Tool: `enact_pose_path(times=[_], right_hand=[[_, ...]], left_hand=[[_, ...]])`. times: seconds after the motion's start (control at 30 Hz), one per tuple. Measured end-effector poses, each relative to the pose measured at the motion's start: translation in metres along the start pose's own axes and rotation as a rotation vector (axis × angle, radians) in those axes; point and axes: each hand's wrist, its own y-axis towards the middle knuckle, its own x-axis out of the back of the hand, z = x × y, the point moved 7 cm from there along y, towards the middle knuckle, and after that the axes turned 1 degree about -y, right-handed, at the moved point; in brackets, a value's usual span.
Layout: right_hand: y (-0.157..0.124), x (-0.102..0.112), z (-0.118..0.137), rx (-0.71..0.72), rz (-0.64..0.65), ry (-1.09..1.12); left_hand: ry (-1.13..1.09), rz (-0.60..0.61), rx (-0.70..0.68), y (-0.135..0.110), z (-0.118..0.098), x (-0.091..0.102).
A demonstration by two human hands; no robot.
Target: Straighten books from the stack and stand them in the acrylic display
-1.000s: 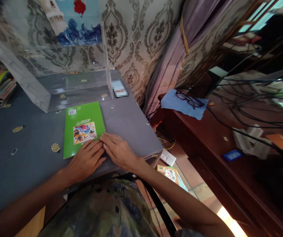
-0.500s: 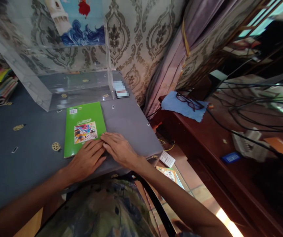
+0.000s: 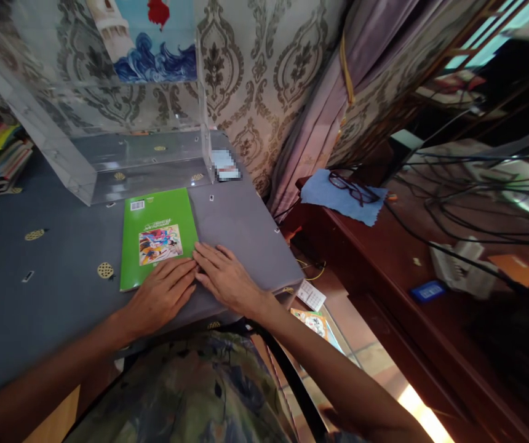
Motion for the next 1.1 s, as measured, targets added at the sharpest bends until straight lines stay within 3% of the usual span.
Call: enact_pose_path(times=[0.37, 0.97, 1.1], right_hand=[[-0.023, -0.003, 0.01, 0.018, -0.054, -0.036], [-0.004, -0.001, -0.002, 0.026, 0.01, -0.051], [-0.001, -0.001, -0.008, 0.013, 0.03, -0.009]], left_hand=[[0.0, -0.014, -0.01, -0.004, -0.001, 0.001], [0.098, 0.007, -0.011, -0.001, 0.004, -0.003], [0.079, 0.062, 0.007, 0.002, 0.007, -0.005]])
